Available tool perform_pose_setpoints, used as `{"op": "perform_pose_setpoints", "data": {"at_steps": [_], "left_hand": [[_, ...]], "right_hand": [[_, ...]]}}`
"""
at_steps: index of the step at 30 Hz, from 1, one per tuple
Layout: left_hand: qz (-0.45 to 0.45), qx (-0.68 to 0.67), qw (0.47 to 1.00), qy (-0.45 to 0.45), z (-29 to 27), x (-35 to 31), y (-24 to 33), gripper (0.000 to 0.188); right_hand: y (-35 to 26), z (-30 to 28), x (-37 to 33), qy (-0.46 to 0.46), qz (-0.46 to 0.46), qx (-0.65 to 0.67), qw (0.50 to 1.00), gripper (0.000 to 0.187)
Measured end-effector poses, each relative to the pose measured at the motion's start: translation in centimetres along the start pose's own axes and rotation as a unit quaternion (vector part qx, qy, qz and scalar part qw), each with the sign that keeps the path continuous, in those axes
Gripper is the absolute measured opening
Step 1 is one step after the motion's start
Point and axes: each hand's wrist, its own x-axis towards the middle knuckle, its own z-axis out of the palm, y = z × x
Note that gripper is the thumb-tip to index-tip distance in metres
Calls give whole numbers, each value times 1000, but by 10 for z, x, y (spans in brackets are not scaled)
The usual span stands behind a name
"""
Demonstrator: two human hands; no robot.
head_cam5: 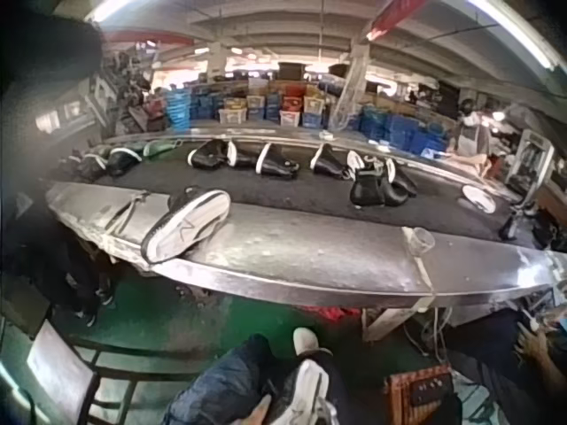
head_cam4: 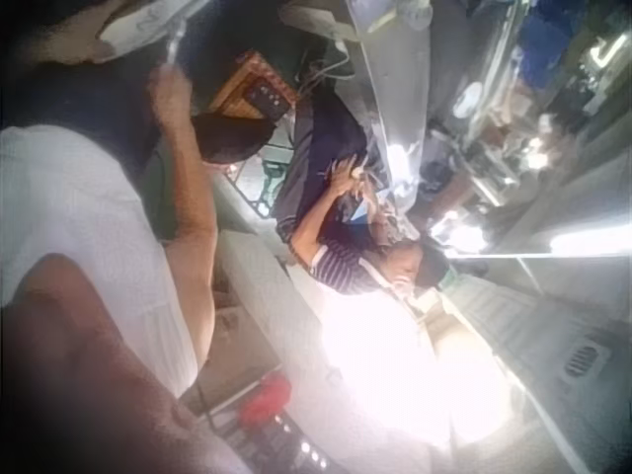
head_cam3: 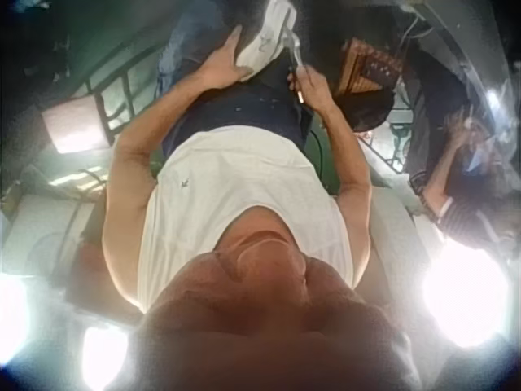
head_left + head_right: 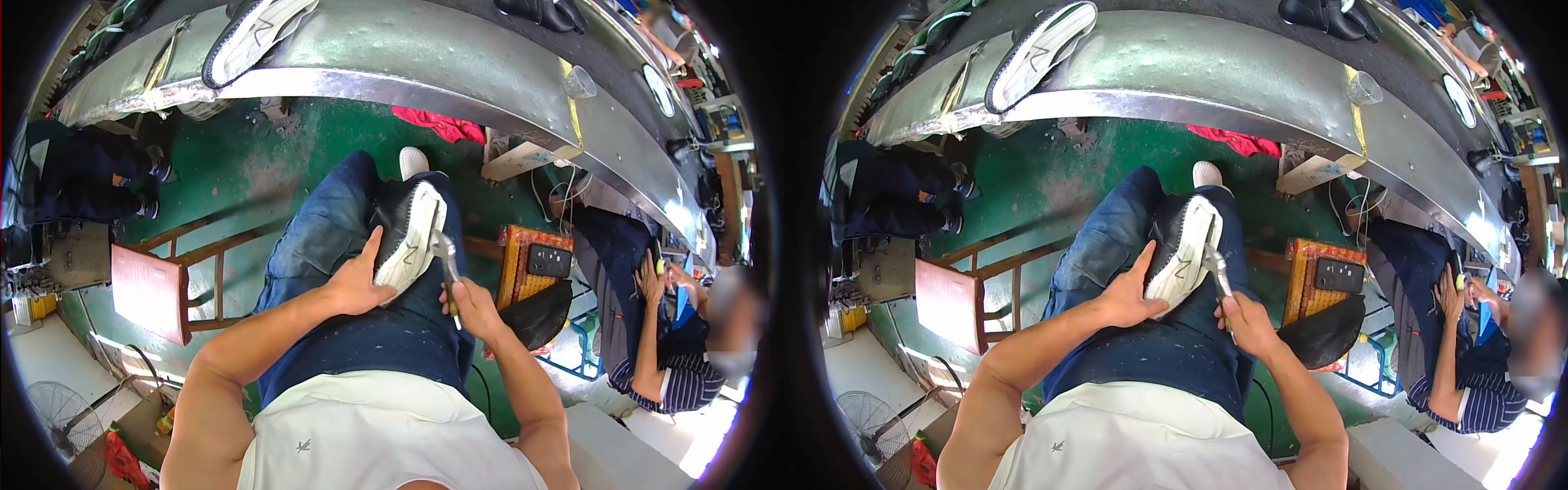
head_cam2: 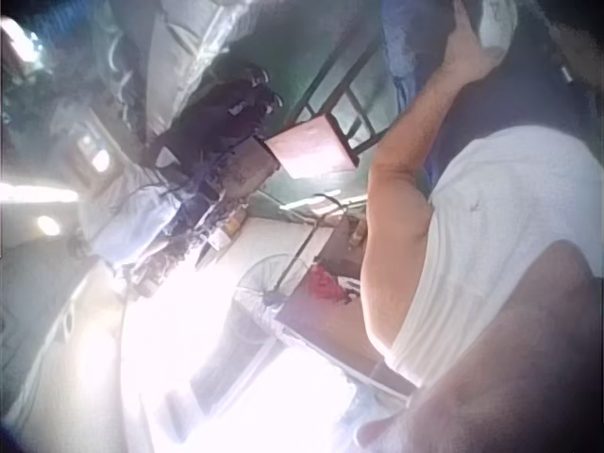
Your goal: Trim and prepare the edges and soles of shoe components using manual tools during assembly.
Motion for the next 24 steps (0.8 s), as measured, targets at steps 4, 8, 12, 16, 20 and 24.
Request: {"op": "perform_pose_setpoints", "data": {"at_steps": [4,8,12,16,20,24], "left_hand": [[230,96,960,126,-49,-17,23,78],[306,12,940,147,-98,-27,78,72],[293,6,952,87,-100,6,118,53],[20,-188,982,21,-47,111,53,61],[60,-282,957,31,16,112,-28,64],[124,-323,937,38,40,100,-58,63]], "right_hand": [[29,2,-19,62,22,164,984,39],[30,0,-26,57,4,171,984,37],[24,2,-34,66,-20,148,987,40],[0,6,-40,40,-2,46,998,36],[-41,-13,-43,-47,62,-76,994,43],[-55,-22,-33,-62,-33,-179,981,54]]}}
